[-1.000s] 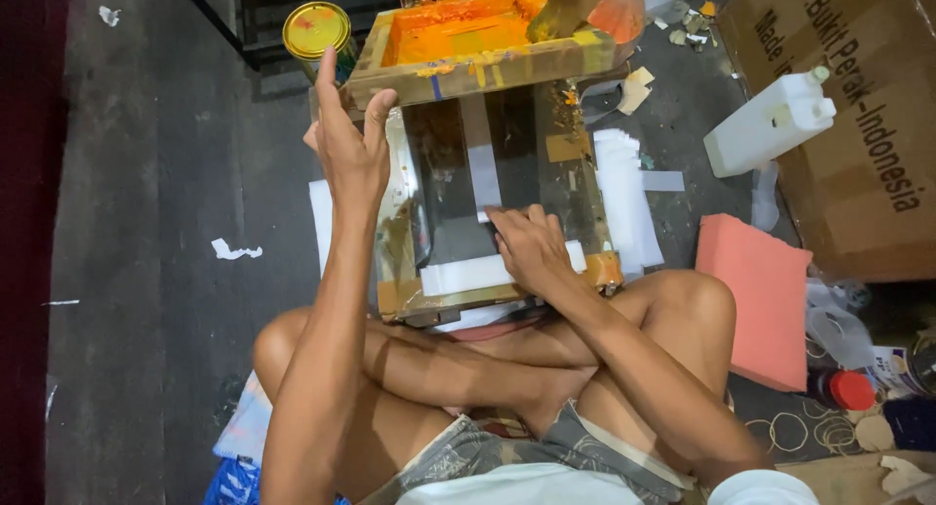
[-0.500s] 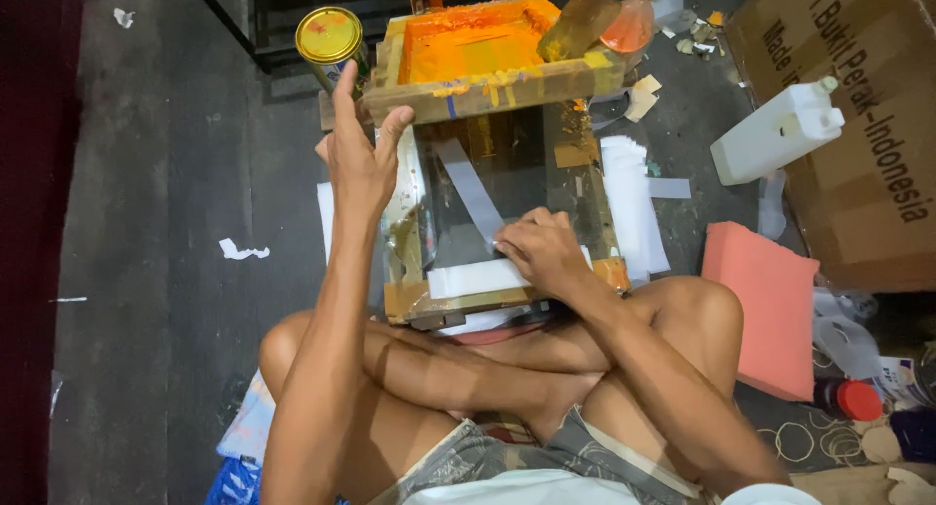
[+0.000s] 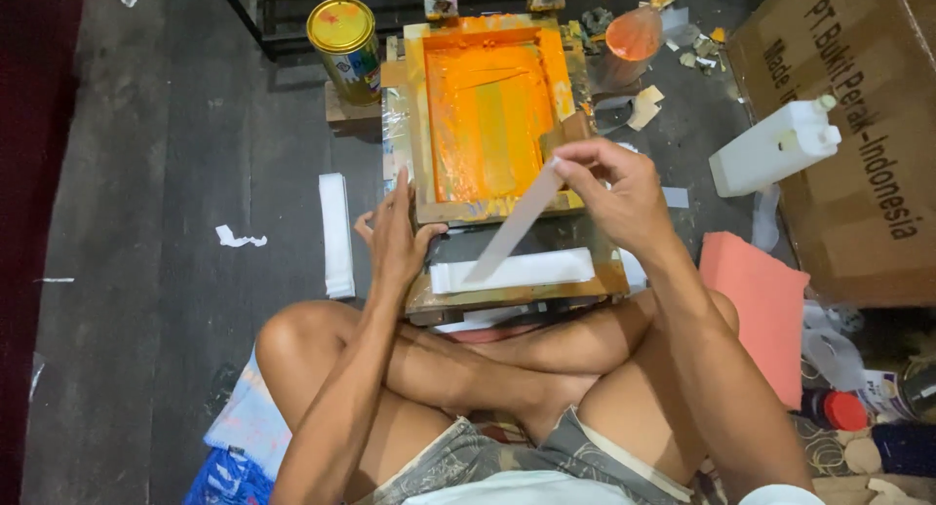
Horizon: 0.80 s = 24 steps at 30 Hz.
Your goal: The person sits cross-legged on the floor and uses a squeegee to spread orange ink across a screen printing frame. They then place a white strip of material onto the frame and press it down to transfer the ink. This process is repeated multiple times.
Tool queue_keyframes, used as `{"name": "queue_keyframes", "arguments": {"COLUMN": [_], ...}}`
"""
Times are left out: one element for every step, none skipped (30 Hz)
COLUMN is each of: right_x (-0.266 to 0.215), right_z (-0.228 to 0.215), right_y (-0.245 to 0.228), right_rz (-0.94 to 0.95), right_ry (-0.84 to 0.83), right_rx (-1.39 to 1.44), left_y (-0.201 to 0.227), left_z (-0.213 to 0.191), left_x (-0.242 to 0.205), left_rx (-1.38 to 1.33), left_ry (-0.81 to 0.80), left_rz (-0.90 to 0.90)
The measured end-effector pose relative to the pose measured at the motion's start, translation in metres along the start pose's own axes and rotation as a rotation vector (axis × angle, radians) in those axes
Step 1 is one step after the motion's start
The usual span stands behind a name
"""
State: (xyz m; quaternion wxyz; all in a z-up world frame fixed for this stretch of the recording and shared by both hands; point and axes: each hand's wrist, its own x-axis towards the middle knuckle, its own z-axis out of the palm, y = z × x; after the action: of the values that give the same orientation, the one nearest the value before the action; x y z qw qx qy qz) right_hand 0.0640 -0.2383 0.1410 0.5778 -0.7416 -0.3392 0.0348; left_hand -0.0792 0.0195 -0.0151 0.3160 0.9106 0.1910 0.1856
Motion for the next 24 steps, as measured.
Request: {"name": "queue_keyframes", "arguments": {"right_x": [0.004,0.009,0.013,0.016,0.021,0.027,0.031,0.035,0.039,0.042,0.044,0.046,0.047,0.048,0.049,0.046,0.043,0.04,0.035,0.031,0.027,0.023,0.018,0.014], "right_z": [0.007,0.014,0.023,0.031,0.041,0.05,0.06,0.069,0.078,0.089,0.1,0.112,0.123,0.135,0.148,0.163,0.177,0.191,0.203,0.215,0.225,0.234,0.242,0.249], "right_y": [0.001,0.003,0.004,0.005,0.005,0.004,-0.004,-0.012,-0.019,-0.022,-0.025,-0.028,-0.029,-0.031,-0.032,-0.03,-0.029,-0.027,-0.022,-0.016,-0.01,-0.005,-0.001,0.004], "right_rz": [0.001,-0.036,-0.072,-0.071,-0.079,-0.086,-0.091,-0.129,-0.165,-0.168,-0.244,-0.32,-0.32,-0.406,-0.492,-0.492,-0.547,-0.602,-0.603,-0.643,-0.683,-0.683,-0.61,-0.538], "right_ry": [-0.006,0.012,0.028,0.02,0.054,0.089,0.083,0.1,0.117,0.112,0.107,0.102,0.094,0.028,-0.039,-0.049,-0.113,-0.176,-0.183,-0.211,-0.239,-0.246,-0.286,-0.326], "right_rx": [0.0,-0.016,-0.029,-0.026,-0.001,0.023,0.026,0.029,0.033,0.037,0.059,0.081,0.087,0.091,0.096,0.102,0.117,0.132,0.135,0.098,0.06,0.061,0.02,-0.021], "left_y": [0.0,0.0,-0.001,-0.005,-0.008,-0.012,-0.009,-0.006,-0.003,-0.008,-0.013,-0.019,-0.012,-0.005,0.0,-0.004,-0.008,-0.012,-0.027,-0.043,-0.058,-0.059,-0.061,-0.063], "left_z": [0.001,0.003,0.003,0.005,0.006,0.006,-0.004,-0.014,-0.024,-0.034,-0.044,-0.054,-0.071,-0.088,-0.105,-0.112,-0.118,-0.124,-0.125,-0.125,-0.125,-0.129,-0.133,-0.137], "left_x": [-0.001,-0.002,-0.003,-0.004,-0.002,0.001,0.004,0.007,0.009,0.015,0.019,0.023,0.027,0.031,0.033,0.037,0.04,0.044,0.045,0.047,0.049,0.048,0.045,0.044], "left_rx": [-0.001,0.007,0.016,0.018,0.015,0.012,0.015,0.017,0.019,0.021,-0.067,-0.155,-0.152,-0.43,-0.71,-0.709,-0.806,-0.903,-0.904,-0.876,-0.849,-0.851,-0.816,-0.782], "left_ry": [0.001,-0.001,-0.003,-0.001,-0.022,-0.043,-0.036,0.011,0.056,0.062,0.124,0.187,0.192,0.013,-0.168,-0.158,-0.082,-0.004,0.003,0.057,0.108,0.113,0.125,0.138], "left_rz": [-0.006,0.0,0.005,-0.004,0.0,0.003,-0.001,-0.026,-0.052,-0.057,-0.06,-0.062,-0.07,-0.215,-0.357,-0.366,-0.379,-0.39,-0.395,-0.334,-0.273,-0.278,-0.287,-0.297]}}
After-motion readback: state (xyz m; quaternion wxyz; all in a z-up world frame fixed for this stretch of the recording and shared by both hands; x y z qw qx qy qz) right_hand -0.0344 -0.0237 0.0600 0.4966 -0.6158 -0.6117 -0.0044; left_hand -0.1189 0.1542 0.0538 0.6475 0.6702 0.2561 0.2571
